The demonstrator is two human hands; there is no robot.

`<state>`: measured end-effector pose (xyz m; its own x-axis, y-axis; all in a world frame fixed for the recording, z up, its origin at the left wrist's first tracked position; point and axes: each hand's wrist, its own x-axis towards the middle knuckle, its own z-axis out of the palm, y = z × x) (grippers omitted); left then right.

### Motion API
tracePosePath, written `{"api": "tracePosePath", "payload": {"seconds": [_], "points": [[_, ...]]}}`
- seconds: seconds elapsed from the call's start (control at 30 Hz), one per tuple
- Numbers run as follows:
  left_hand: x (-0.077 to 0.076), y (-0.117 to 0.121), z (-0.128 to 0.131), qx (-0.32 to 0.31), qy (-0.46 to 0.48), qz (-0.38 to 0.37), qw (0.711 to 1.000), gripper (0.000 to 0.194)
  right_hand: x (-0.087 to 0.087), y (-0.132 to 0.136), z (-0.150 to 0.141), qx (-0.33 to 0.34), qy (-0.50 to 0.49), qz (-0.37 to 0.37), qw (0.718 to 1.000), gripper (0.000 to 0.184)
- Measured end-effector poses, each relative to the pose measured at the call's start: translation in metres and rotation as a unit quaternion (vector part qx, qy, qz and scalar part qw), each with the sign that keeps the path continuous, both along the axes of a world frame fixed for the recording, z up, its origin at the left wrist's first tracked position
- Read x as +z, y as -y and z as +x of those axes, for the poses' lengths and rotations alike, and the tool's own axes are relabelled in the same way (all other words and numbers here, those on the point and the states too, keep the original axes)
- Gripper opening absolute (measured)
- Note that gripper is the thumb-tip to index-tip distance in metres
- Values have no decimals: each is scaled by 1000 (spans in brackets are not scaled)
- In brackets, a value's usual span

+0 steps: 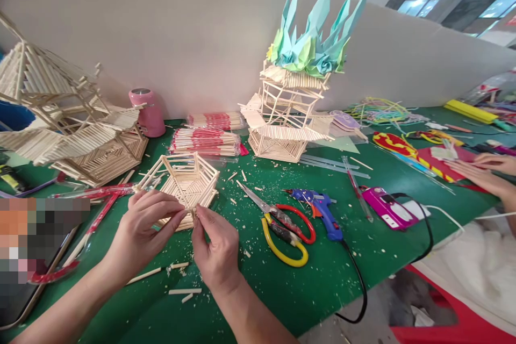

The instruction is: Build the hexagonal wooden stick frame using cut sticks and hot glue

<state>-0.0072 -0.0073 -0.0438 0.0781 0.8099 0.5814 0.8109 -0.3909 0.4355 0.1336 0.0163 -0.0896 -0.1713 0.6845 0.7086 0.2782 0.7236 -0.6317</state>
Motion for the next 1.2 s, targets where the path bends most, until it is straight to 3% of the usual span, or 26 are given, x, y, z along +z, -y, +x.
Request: {"api": "tracePosePath", "payload": {"seconds": [1.2], "points": [[-2,-3,1,13,-20,18,1000,9,3,0,2,6,27,1,1000,34]]}}
